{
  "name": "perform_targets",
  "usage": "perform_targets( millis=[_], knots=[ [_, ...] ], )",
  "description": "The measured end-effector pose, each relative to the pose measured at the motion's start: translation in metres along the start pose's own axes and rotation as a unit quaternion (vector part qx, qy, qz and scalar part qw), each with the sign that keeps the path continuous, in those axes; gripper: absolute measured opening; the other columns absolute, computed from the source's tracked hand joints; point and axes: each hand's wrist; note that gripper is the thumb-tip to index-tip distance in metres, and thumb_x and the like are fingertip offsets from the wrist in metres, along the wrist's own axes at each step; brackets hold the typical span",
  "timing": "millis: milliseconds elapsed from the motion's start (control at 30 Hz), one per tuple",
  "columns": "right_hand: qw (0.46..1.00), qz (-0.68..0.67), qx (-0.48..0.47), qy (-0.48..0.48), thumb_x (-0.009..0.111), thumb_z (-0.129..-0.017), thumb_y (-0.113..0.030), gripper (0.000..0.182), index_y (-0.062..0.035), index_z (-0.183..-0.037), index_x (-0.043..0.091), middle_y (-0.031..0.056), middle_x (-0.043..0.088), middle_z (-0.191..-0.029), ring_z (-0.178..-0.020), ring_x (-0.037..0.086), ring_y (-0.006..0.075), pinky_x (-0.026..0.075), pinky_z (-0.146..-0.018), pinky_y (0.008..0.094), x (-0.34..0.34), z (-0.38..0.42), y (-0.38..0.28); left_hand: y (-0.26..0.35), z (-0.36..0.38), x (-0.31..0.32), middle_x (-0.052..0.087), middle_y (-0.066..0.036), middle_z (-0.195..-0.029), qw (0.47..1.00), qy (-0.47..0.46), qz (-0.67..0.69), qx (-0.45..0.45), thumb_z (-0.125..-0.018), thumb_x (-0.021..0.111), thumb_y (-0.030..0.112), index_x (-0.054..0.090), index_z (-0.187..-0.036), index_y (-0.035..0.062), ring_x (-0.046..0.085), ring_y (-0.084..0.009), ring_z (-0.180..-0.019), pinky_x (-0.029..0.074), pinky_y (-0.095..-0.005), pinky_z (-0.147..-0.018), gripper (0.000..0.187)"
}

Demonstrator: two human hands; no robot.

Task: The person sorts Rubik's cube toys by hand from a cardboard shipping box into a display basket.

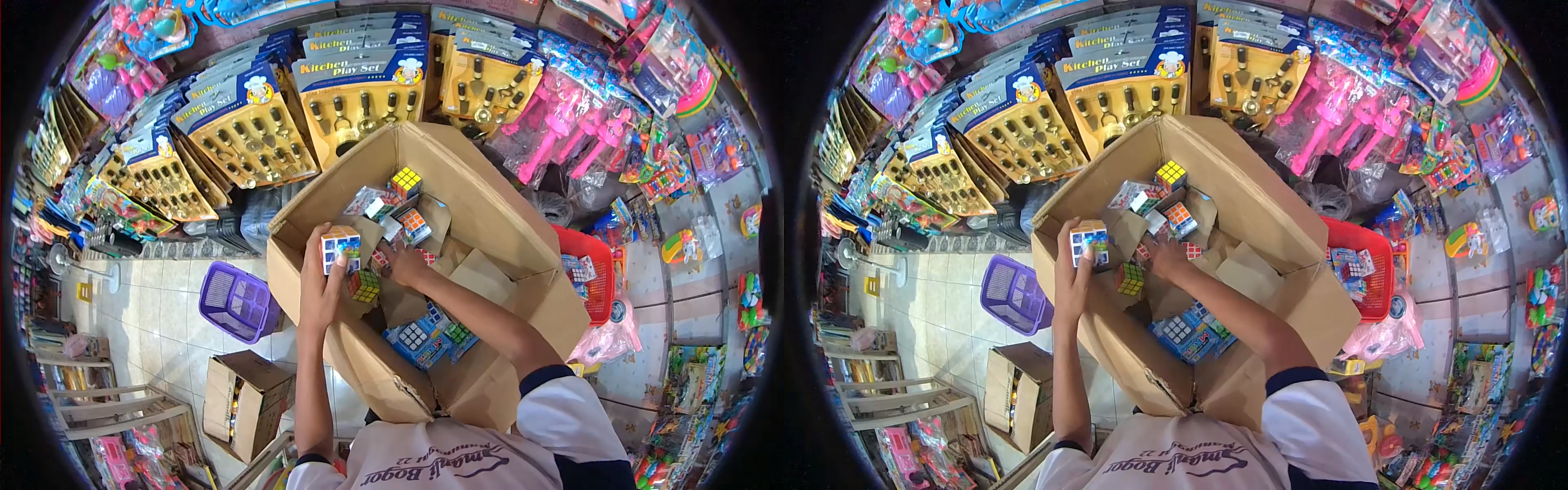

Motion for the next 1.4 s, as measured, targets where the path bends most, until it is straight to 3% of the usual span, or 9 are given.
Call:
perform_targets(
  millis=[267,633,767,900,1100,1200,1300,1333,1400],
  knots=[
    [0.997,-0.053,0.035,0.037,0.065,-0.08,-0.037,0.072,-0.0132,-0.137,0.028,0.0288,0.045,-0.122,-0.102,0.054,0.0461,0.049,-0.081,0.0493,0.039,-0.021,0.003,0.0,0.008,0.006,0.053,-0.017,-0.117,0.999,0.01,0.031,-0.014,-0.092,0.052,0.019,0.039,-0.126,0.0017,0.054,-0.0251,-0.106,0.04,-0.0343,-0.093,0.041],
    [0.991,-0.069,-0.065,-0.091,0.067,-0.078,-0.033,0.074,-0.0159,-0.137,0.027,0.0293,0.053,-0.11,-0.103,0.055,0.0447,0.046,-0.085,0.0488,-0.08,0.055,0.011,0.026,0.035,0.029,0.049,-0.009,-0.109,0.991,0.062,0.12,-0.027,-0.087,0.06,0.025,0.037,-0.121,0.0043,0.051,-0.0161,-0.1,0.042,-0.0295,-0.086,0.046],
    [0.982,-0.132,-0.103,-0.084,0.066,-0.078,-0.03,0.081,-0.0215,-0.143,0.019,0.0238,0.058,-0.11,-0.103,0.057,0.038,0.046,-0.084,0.0468,-0.134,0.108,0.018,0.035,0.049,0.04,0.049,-0.01,-0.112,0.986,0.08,0.145,-0.014,-0.082,0.067,0.013,0.036,-0.117,0.005,0.053,-0.0148,-0.1,0.046,-0.0286,-0.085,0.047],
    [0.954,-0.208,-0.203,0.073,0.066,-0.079,-0.025,0.069,-0.0177,-0.138,0.032,0.0189,0.06,-0.11,-0.097,0.06,0.0345,0.048,-0.081,0.044,-0.149,0.168,0.037,0.055,0.072,0.055,0.047,-0.01,-0.113,0.979,0.066,0.188,-0.034,-0.083,0.067,0.012,0.036,-0.116,0.0051,0.053,-0.0144,-0.1,0.047,-0.0283,-0.084,0.046],
    [0.904,-0.4,-0.133,0.077,0.064,-0.084,-0.026,0.048,-0.0124,-0.124,0.041,0.013,0.057,-0.107,-0.089,0.06,0.0196,0.049,-0.077,0.035,-0.149,0.24,0.05,0.071,0.106,0.088,0.047,-0.007,-0.107,0.977,0.062,0.196,-0.048,-0.085,0.065,0.021,0.036,-0.118,0.0043,0.05,-0.0125,-0.097,0.041,-0.0266,-0.085,0.047],
    [0.868,-0.451,-0.145,0.148,0.067,-0.083,-0.02,0.046,-0.0097,-0.121,0.042,0.009,0.054,-0.107,-0.092,0.059,0.0171,0.05,-0.076,0.0327,-0.137,0.268,0.053,0.079,0.124,0.099,0.046,-0.007,-0.108,0.974,0.056,0.212,-0.052,-0.085,0.065,0.023,0.037,-0.117,0.0042,0.049,-0.0134,-0.098,0.041,-0.0267,-0.086,0.047],
    [0.809,-0.547,-0.11,0.186,0.07,-0.08,-0.013,0.047,-0.0072,-0.117,0.042,0.0081,0.052,-0.106,-0.094,0.058,0.0166,0.051,-0.079,0.0309,-0.126,0.297,0.047,0.088,0.138,0.1,0.053,-0.011,-0.106,0.974,0.034,0.222,-0.022,-0.083,0.064,0.013,0.036,-0.118,0.0049,0.058,-0.0159,-0.097,0.048,-0.0275,-0.083,0.045],
    [0.804,-0.555,-0.099,0.192,0.07,-0.08,-0.012,0.047,-0.0067,-0.116,0.041,0.009,0.052,-0.107,-0.095,0.057,0.0166,0.051,-0.08,0.0307,-0.122,0.306,0.046,0.09,0.143,0.101,0.043,-0.007,-0.11,0.978,0.033,0.205,-0.028,-0.084,0.065,0.026,0.038,-0.116,0.004,0.048,-0.0145,-0.101,0.041,-0.0279,-0.087,0.047],
    [0.793,-0.57,-0.075,0.202,0.07,-0.079,-0.009,0.047,-0.0058,-0.115,0.04,0.0107,0.05,-0.108,-0.096,0.057,0.0167,0.052,-0.082,0.0304,-0.114,0.325,0.042,0.092,0.153,0.1,0.043,-0.007,-0.11,0.976,0.015,0.213,-0.03,-0.084,0.065,0.027,0.038,-0.116,0.004,0.048,-0.0147,-0.101,0.041,-0.0282,-0.087,0.047]
  ],
)
Point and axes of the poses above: each hand's wrist, its own z-axis away from the middle knuckle, its own x-axis out of the palm, y = z × x
